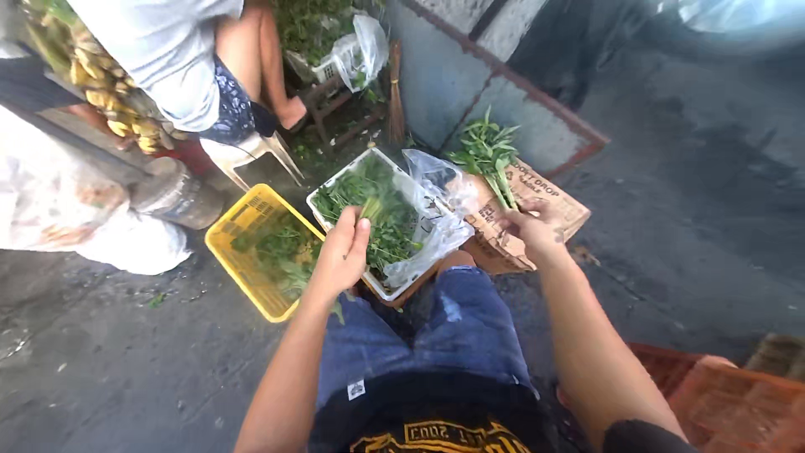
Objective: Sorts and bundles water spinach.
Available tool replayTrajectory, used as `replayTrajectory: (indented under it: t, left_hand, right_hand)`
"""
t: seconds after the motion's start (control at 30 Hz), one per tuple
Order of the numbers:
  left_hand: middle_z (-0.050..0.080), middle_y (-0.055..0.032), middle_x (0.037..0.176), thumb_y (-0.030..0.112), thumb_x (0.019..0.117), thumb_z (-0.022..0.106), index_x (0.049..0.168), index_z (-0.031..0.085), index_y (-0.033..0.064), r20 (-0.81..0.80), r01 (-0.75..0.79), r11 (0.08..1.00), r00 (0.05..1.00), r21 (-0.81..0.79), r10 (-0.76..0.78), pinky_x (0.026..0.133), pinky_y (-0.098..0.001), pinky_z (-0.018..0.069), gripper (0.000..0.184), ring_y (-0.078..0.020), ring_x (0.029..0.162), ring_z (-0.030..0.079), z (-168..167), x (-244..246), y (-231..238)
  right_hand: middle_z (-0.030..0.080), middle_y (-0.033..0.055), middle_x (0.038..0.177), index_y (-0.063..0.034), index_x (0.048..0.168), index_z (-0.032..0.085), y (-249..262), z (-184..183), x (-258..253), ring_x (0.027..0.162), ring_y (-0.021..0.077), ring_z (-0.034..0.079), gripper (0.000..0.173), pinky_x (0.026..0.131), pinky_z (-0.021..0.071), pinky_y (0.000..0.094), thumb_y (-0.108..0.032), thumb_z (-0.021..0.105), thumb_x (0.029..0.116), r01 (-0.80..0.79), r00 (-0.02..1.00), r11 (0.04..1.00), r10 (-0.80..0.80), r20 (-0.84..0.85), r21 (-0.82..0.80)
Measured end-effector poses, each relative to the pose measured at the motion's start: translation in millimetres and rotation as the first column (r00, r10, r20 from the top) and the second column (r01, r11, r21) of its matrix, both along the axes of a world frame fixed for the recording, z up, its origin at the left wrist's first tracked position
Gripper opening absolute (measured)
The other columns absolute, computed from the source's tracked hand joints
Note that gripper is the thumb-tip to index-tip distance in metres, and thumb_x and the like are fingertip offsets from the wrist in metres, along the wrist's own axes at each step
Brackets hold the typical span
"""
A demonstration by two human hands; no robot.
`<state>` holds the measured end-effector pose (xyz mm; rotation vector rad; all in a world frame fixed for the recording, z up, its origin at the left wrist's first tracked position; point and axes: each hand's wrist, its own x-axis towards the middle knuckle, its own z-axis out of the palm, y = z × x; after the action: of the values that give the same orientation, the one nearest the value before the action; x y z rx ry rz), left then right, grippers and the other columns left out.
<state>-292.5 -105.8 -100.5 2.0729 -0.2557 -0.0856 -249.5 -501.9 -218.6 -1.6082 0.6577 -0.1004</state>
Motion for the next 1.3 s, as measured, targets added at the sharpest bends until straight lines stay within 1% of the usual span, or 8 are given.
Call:
replayTrajectory:
  t: [0.07,0.17,0.27,0.57,0.7,0.9,1.03,1.3]
  left_hand:
    - [0.049,0.0010,0.072,0.035,0.1105,0.027,0.128,0.057,0.0103,-0.068,-0.010,0.950,0.998,-0.311,-0.012,0.054,-0.0278,0.0444,0.043,-0.0108,0.058,0.047,3,4,0]
    - [0.051,0.0015,0.073,0.042,0.1108,0.015,0.128,0.063,0.0096,-0.150,0.005,0.692,0.975,-0.722,-0.164,0.058,-0.0255,0.0468,0.060,-0.0097,0.060,0.048,10,11,-2]
    - [0.052,0.0023,0.075,0.036,0.1094,0.019,0.125,0.063,0.0094,-0.134,0.025,0.583,0.964,-0.812,-0.228,0.062,-0.0270,0.0498,0.053,-0.0103,0.063,0.052,18,18,-5]
    - [0.054,0.0025,0.080,0.029,0.1138,0.022,0.109,0.054,0.0161,-0.090,-0.041,0.551,0.994,-0.834,-0.062,0.067,-0.0302,0.0542,0.034,-0.0120,0.068,0.056,34,26,-1]
    - [0.052,0.0026,0.081,0.027,0.1139,0.024,0.112,0.054,0.0152,-0.085,-0.027,0.644,0.995,-0.765,-0.060,0.066,-0.0297,0.0532,0.032,-0.0115,0.067,0.054,38,23,0]
    - [0.056,0.0022,0.087,0.023,0.1115,0.030,0.126,0.057,0.0107,-0.062,0.160,0.873,0.975,-0.460,-0.212,0.069,-0.0299,0.0524,0.032,-0.0109,0.073,0.056,39,19,-9]
    - [0.058,-0.0009,0.089,0.019,0.1110,0.034,0.128,0.057,0.0057,-0.031,0.298,0.871,0.941,-0.390,-0.336,0.071,-0.0312,0.0530,0.032,-0.0126,0.076,0.057,39,24,-11]
    - [0.061,-0.0020,0.088,0.018,0.1107,0.038,0.119,0.059,0.0062,0.005,0.333,0.879,0.936,-0.341,-0.353,0.070,-0.0302,0.0536,0.026,-0.0118,0.075,0.058,40,26,-8]
  right_hand:
    - [0.070,0.0111,0.088,-0.0062,0.134,0.045,-13,12,-11,0.072,0.0199,0.071,0.035,0.069,0.0622,0.0371,-0.011,0.059,0.1029,0.042,0.999,0.993,-0.043,0.012,0.114]
    - [0.073,0.0102,0.107,-0.0117,0.124,0.049,-10,59,-18,0.078,0.0285,0.074,0.019,0.069,0.0633,0.0493,-0.012,0.038,0.1083,-0.014,0.996,0.960,-0.010,0.084,0.281]
    - [0.071,0.0045,0.118,-0.0149,0.119,0.051,12,99,-17,0.076,0.0233,0.073,0.019,0.062,0.0634,0.0430,-0.003,0.047,0.1045,-0.147,0.972,0.969,0.103,0.213,0.201]
    - [0.072,0.0115,0.120,-0.0067,0.100,0.061,74,163,5,0.103,0.0292,0.074,0.021,0.077,0.0666,0.0478,-0.007,0.077,0.0865,-0.520,0.677,0.846,0.492,0.547,-0.118]
    - [0.070,0.0076,0.124,-0.0052,0.112,0.068,101,182,24,0.111,0.0179,0.069,0.040,0.092,0.0614,0.0342,-0.021,0.085,0.0794,-0.555,0.542,0.763,0.634,0.552,-0.330]
    - [0.062,-0.0004,0.138,-0.0172,0.129,0.062,148,215,30,0.133,0.0144,0.055,0.072,0.101,0.0551,0.0424,-0.054,0.082,0.0705,-0.570,0.300,0.455,0.891,0.342,-0.685]
    - [0.063,0.0010,0.135,-0.0158,0.132,0.060,164,222,42,0.131,0.0132,0.056,0.075,0.109,0.0504,0.0368,-0.049,0.084,0.0697,-0.587,0.155,0.352,0.933,0.325,-0.729]
    - [0.071,0.0031,0.109,-0.0066,0.121,0.063,173,191,41,0.100,0.0119,0.068,0.069,0.090,0.0597,0.0356,-0.035,0.090,0.0644,-0.656,0.094,0.308,0.939,0.329,-0.689]
